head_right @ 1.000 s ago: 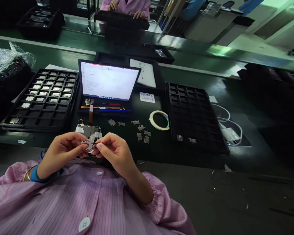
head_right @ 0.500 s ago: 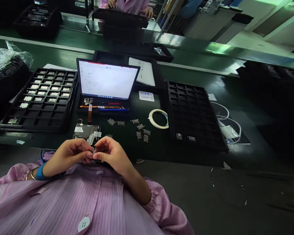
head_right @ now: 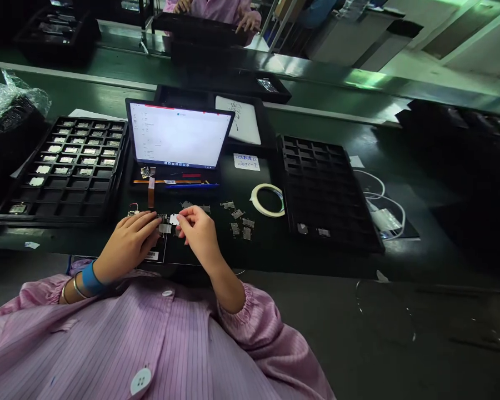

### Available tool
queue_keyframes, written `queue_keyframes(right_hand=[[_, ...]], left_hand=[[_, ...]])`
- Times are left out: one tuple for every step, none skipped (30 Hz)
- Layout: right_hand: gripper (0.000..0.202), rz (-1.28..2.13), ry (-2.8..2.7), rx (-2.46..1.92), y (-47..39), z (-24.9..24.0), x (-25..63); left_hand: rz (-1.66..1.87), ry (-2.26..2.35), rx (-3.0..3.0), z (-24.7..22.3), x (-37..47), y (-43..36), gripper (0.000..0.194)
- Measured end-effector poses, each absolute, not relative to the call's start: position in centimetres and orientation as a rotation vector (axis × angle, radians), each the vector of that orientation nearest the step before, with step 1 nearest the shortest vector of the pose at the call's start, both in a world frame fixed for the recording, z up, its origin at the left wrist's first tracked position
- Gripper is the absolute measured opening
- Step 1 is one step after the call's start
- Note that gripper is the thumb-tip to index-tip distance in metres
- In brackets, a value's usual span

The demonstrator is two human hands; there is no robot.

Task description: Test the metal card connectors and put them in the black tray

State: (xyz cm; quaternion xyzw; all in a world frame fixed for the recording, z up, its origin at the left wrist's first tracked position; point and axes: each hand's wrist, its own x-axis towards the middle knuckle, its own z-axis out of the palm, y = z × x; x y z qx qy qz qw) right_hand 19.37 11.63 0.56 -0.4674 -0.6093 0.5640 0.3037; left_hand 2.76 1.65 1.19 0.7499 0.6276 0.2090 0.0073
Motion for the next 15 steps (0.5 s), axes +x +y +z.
queue_keyframes(right_hand=[[0.022,1.496,-1.61,-1.242,11.64,0.58,19.28],[0.022,1.497,-1.606,-1.247,11.64,0.61,19.22],[0.023,1.497,-1.602,-1.256,11.64,0.62,19.17],[0.023,1.499,-1.597,-1.264,11.64,0.63,19.14],[0.023,1.503,-1.593,-1.269,11.65,0.63,19.12],[0.023,1.509,-1.588,-1.272,11.67,0.63,19.12],[0.023,1.519,-1.583,-1.272,11.71,0.62,19.13],[0.023,1.528,-1.575,-1.27,11.74,0.61,19.15],[0.023,1.537,-1.569,-1.267,11.78,0.61,19.18],[0.023,1.543,-1.564,-1.263,11.81,0.6,19.2],[0.023,1.546,-1.562,-1.261,11.83,0.58,19.22],[0.023,1.549,-1.561,-1.26,11.84,0.57,19.24],[0.023,1.551,-1.562,-1.261,11.85,0.56,19.24],[0.022,1.553,-1.565,-1.262,11.86,0.55,19.24],[0.021,1.555,-1.568,-1.264,11.87,0.54,19.23]], left_hand=[[0.649,1.962,2.343,1.21,2.76,1.62,0.032],[0.647,1.96,2.339,1.23,2.77,1.61,0.032],[0.65,1.956,2.335,1.25,2.77,1.62,0.032],[0.654,1.953,2.333,1.25,2.76,1.64,0.032],[0.658,1.951,2.332,1.23,2.76,1.67,0.032],[0.662,1.951,2.332,1.18,2.76,1.69,0.032],[0.665,1.954,2.333,1.13,2.76,1.71,0.032],[0.667,1.957,2.333,1.07,2.76,1.71,0.033],[0.666,1.959,2.334,1.01,2.75,1.71,0.033],[0.663,1.96,2.334,0.96,2.75,1.69,0.033],[0.662,1.961,2.334,0.92,2.75,1.68,0.033],[0.662,1.961,2.333,0.9,2.76,1.66,0.033],[0.662,1.962,2.331,0.89,2.76,1.64,0.033],[0.663,1.961,2.329,0.9,2.78,1.63,0.033],[0.667,1.96,2.326,0.91,2.79,1.62,0.033]])
